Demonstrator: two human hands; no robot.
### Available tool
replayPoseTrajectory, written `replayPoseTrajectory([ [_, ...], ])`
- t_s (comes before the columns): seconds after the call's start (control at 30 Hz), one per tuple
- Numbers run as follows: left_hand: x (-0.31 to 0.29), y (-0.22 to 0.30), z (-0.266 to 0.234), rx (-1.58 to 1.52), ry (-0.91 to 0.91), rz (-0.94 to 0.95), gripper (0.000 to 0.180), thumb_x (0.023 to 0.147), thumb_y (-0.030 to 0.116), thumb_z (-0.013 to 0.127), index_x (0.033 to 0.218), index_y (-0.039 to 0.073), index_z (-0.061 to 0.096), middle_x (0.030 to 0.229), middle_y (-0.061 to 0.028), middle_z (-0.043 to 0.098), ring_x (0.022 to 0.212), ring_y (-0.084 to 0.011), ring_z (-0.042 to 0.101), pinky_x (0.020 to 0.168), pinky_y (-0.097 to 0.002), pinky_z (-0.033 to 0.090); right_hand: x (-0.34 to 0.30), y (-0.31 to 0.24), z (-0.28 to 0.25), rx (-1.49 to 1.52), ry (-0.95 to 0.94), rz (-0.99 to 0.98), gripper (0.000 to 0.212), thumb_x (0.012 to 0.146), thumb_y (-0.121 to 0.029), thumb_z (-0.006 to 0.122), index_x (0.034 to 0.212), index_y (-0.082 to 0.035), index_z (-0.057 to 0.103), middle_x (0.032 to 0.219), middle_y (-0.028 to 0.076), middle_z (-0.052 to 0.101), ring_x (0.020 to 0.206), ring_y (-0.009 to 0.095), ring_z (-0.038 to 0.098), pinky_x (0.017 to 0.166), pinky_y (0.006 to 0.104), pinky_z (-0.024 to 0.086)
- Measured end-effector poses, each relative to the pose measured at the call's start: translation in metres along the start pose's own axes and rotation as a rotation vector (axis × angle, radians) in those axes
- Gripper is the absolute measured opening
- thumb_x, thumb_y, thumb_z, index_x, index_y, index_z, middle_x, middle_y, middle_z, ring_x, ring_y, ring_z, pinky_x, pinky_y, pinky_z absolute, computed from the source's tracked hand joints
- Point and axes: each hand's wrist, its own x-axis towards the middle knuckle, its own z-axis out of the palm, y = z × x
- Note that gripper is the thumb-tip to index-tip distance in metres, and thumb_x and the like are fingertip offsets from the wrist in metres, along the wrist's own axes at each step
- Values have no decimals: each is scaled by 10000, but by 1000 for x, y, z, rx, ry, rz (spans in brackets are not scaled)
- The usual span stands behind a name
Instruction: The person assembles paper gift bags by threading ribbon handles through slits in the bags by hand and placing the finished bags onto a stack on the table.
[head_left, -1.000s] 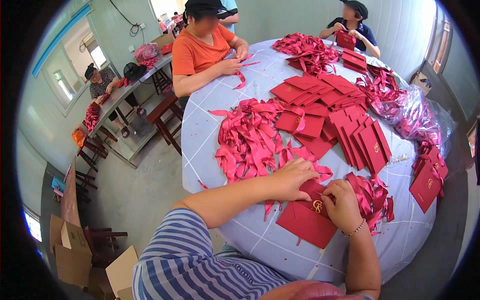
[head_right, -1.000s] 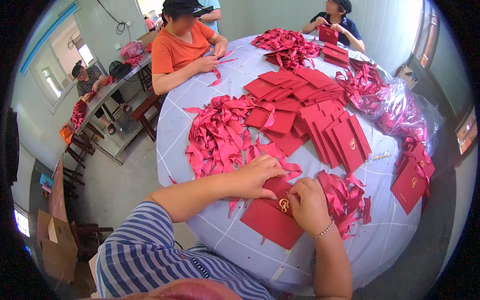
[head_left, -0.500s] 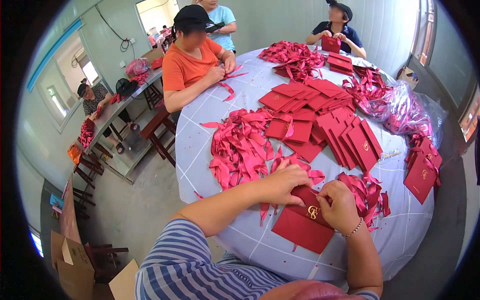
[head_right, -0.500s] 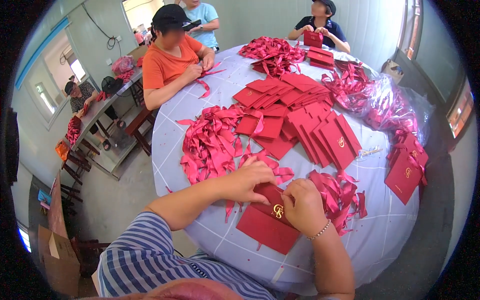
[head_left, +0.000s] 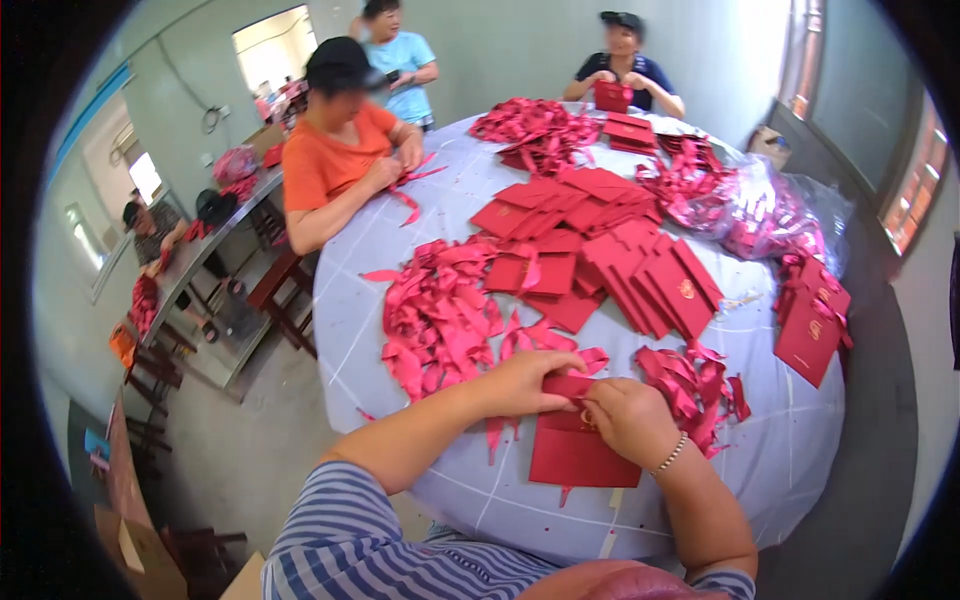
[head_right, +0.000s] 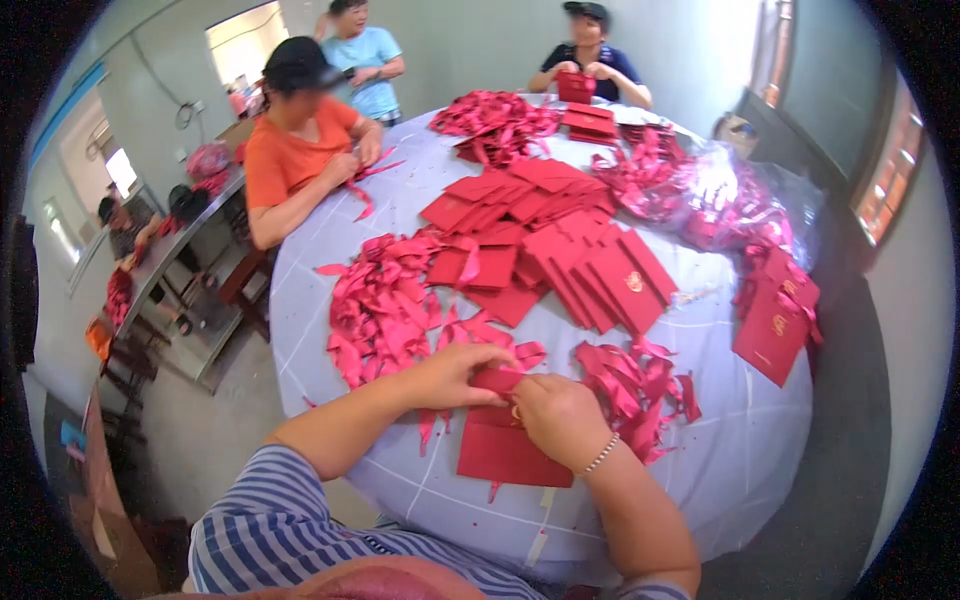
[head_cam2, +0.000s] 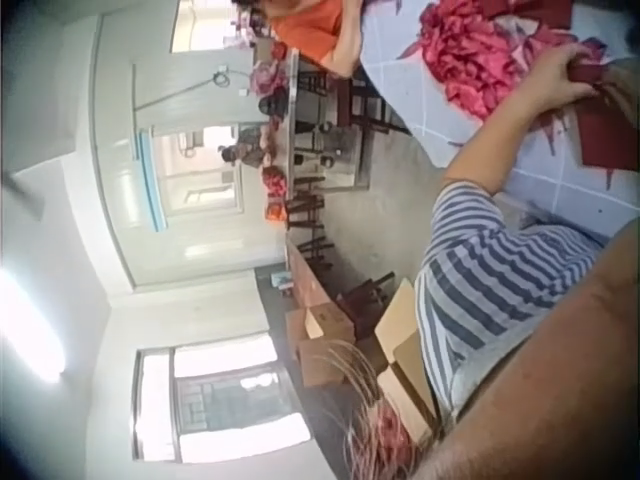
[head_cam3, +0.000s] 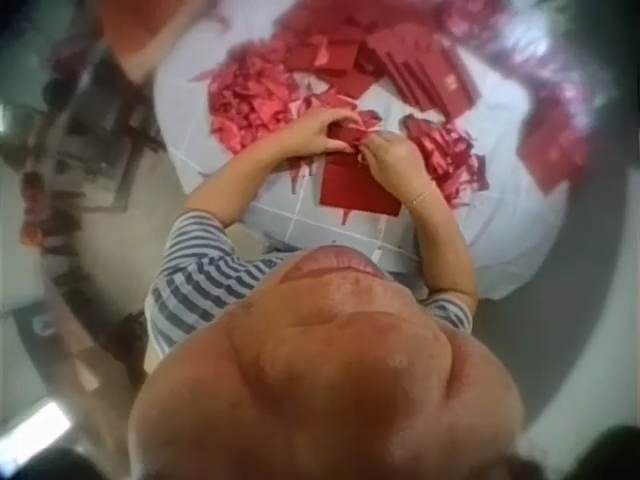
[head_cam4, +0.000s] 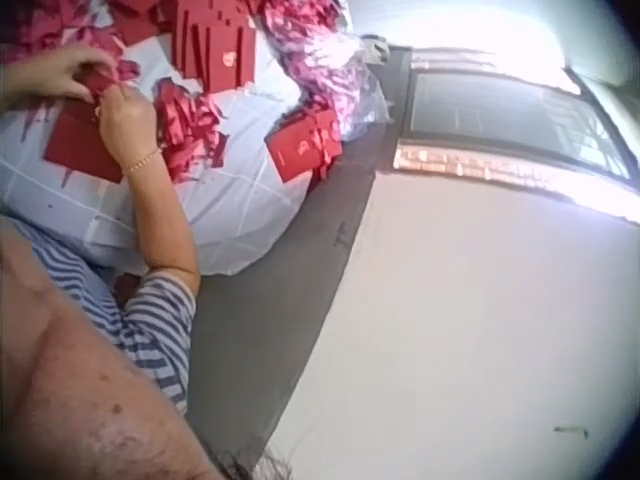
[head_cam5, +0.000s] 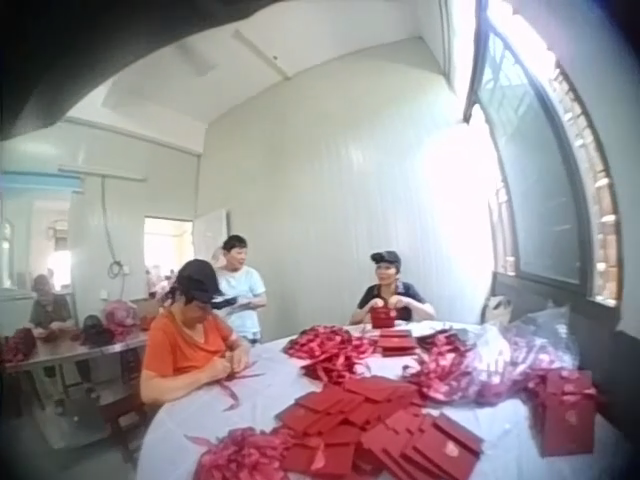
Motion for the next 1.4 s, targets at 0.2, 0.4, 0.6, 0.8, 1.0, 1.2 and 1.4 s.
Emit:
replayPoseTrajectory([
  [0.2, -2, -10, 6, -41, -1, 73, 208, 845, 133, 728, 1029, 43, 690, 929, -105, 671, 864, -228, 657, 768, -317, 508, -2, 4, 10, 91, 26, 157, 101, 861, -88, 658, 942, -30, 673, 801, 141, 671, 678, 299, 674, 609, 382, 541],
  [0.4, 0, -7, 6, -49, 45, 125, 148, 867, 125, 693, 979, 29, 686, 870, -105, 652, 825, -229, 644, 733, -325, 497, -2, 2, 10, 262, 31, 216, 112, 875, -90, 632, 973, -38, 652, 800, 144, 653, 682, 302, 665, 606, 393, 533],
  [0.6, 1, -5, 4, -91, 45, 86, 147, 877, 128, 675, 966, 13, 657, 893, -110, 653, 842, -239, 639, 748, -330, 493, 2, 7, 11, 233, 76, 191, 110, 857, -95, 666, 947, -33, 653, 838, 150, 663, 715, 322, 662, 633, 396, 527],
  [0.8, 0, -8, 4, -66, 39, 88, 149, 868, 112, 679, 978, 13, 664, 909, -114, 667, 854, -240, 648, 760, -331, 501, 2, 8, 10, 267, 48, 292, 133, 860, -102, 679, 962, -21, 651, 843, 158, 672, 747, 325, 666, 653, 375, 528],
  [1.0, -1, -8, 4, -66, 43, 131, 129, 873, 114, 698, 962, 19, 690, 925, -103, 675, 883, -229, 659, 788, -329, 506, 0, 4, 9, 374, 15, 374, 131, 864, -96, 700, 962, -11, 679, 830, 153, 683, 738, 253, 675, 666, 341, 522],
  [1.2, -1, -5, 9, -95, 104, 153, 211, 833, 100, 720, 1017, 18, 656, 934, -112, 676, 917, -238, 662, 811, -334, 516, 4, 7, 5, 394, 49, 374, 88, 843, -48, 689, 908, -5, 649, 853, 147, 662, 798, 294, 637, 713, 352, 507],
  [1.4, -1, 1, 2, -228, 86, -52, 349, 824, 76, 748, 1147, 46, 618, 1075, -88, 691, 1050, -176, 650, 893, -312, 507, 7, 12, 7, 206, 81, 144, 90, 808, -9, 676, 864, -24, 608, 849, 137, 619, 840, 341, 581, 759, 412, 467],
])
